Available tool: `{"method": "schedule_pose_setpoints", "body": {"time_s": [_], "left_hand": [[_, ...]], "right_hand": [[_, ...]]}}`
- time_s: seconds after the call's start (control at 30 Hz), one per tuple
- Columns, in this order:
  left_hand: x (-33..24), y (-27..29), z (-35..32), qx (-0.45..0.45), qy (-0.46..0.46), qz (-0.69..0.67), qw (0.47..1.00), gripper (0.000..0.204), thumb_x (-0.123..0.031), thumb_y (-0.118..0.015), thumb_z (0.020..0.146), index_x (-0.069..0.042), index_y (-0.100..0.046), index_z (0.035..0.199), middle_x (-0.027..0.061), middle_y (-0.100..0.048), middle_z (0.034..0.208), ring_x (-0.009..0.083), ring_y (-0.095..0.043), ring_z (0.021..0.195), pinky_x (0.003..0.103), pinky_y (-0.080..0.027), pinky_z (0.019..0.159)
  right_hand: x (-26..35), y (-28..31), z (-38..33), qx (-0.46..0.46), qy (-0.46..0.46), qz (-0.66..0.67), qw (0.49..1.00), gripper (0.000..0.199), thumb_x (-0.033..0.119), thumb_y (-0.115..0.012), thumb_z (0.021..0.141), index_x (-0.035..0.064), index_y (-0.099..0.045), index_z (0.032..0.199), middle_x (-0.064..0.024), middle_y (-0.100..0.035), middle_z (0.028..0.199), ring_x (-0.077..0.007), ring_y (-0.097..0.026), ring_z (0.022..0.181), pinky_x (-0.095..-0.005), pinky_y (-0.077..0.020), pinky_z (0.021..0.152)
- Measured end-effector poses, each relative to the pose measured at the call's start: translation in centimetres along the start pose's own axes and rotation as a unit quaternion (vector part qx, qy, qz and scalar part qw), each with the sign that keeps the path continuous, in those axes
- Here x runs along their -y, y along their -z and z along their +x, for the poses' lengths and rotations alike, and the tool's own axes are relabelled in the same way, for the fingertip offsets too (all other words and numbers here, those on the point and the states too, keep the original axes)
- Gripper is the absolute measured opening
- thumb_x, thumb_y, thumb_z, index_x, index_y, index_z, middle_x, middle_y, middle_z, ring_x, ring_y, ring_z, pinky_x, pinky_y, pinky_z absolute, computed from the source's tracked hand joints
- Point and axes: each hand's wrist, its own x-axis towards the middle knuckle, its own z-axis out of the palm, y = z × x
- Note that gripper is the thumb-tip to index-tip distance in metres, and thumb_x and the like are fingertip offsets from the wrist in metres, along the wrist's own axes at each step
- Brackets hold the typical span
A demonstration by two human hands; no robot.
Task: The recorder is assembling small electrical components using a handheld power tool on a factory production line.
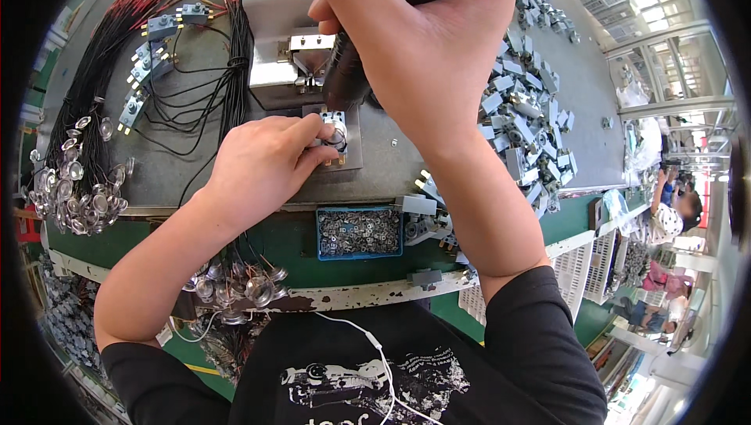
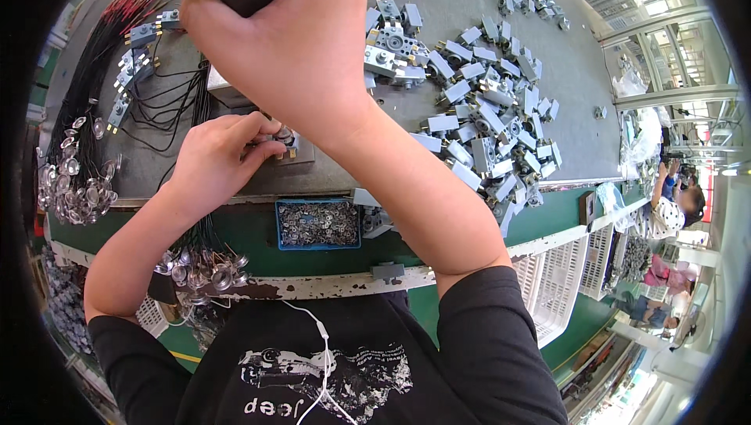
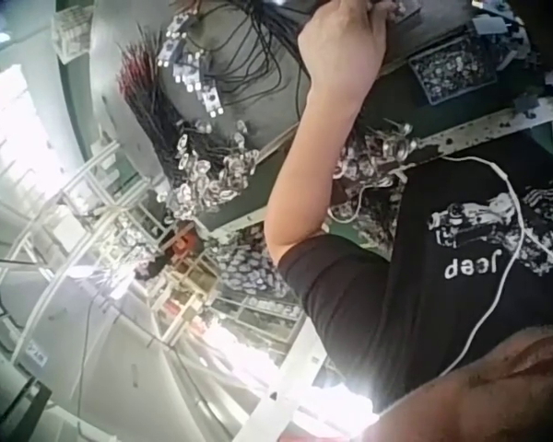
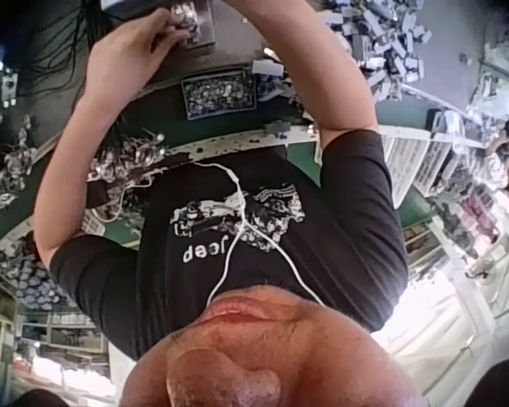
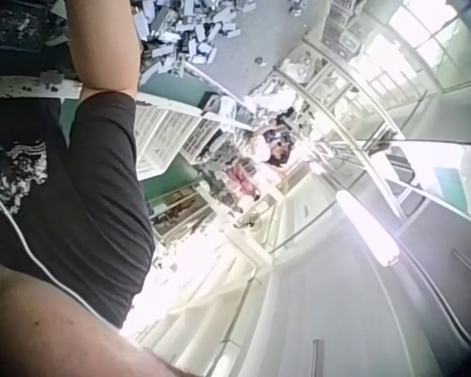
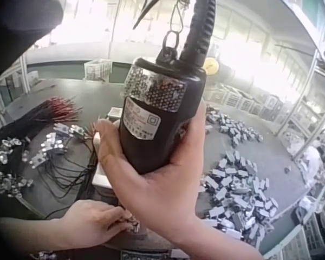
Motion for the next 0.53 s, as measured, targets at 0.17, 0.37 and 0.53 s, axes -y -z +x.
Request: {"method": "schedule_pose_setpoints", "body": {"time_s": [0.17,0.37,0.53], "left_hand": [[-0.1,0.1,0.0,0.011,0.004,0.0,1.0,0.022,-0.027,-0.072,0.093,-0.008,-0.063,0.097,0.0092,-0.074,0.087,0.0313,-0.072,0.081,0.042,-0.057,0.067],[-0.2,0.2,0.0,0.017,0.007,0.0,1.0,0.023,-0.028,-0.072,0.093,-0.007,-0.063,0.098,0.0088,-0.073,0.087,0.0318,-0.071,0.081,0.043,-0.057,0.068],[0.3,-0.1,-0.4,0.005,-0.001,-0.007,1.0,0.021,-0.026,-0.072,0.093,-0.008,-0.064,0.099,0.0092,-0.072,0.089,0.0314,-0.071,0.085,0.042,-0.057,0.071]], "right_hand": [[-1.3,0.5,0.7,0.053,0.178,-0.046,0.981,0.058,-0.008,-0.078,0.083,-0.0002,-0.044,0.13,-0.0069,-0.062,0.101,-0.0116,-0.067,0.086,-0.0248,-0.0563,0.071],[-0.4,0.3,-0.5,0.037,0.004,-0.011,0.999,0.058,-0.006,-0.077,0.084,0.0007,-0.044,0.132,-0.0068,-0.062,0.1,-0.0119,-0.066,0.085,-0.026,-0.0553,0.072],[-1.1,0.7,0.1,0.126,0.008,-0.035,0.991,0.062,0.002,-0.076,0.088,0.0021,-0.04,0.138,-0.0121,-0.059,0.114,-0.0136,-0.064,0.099,-0.0281,-0.055,0.082]]}}
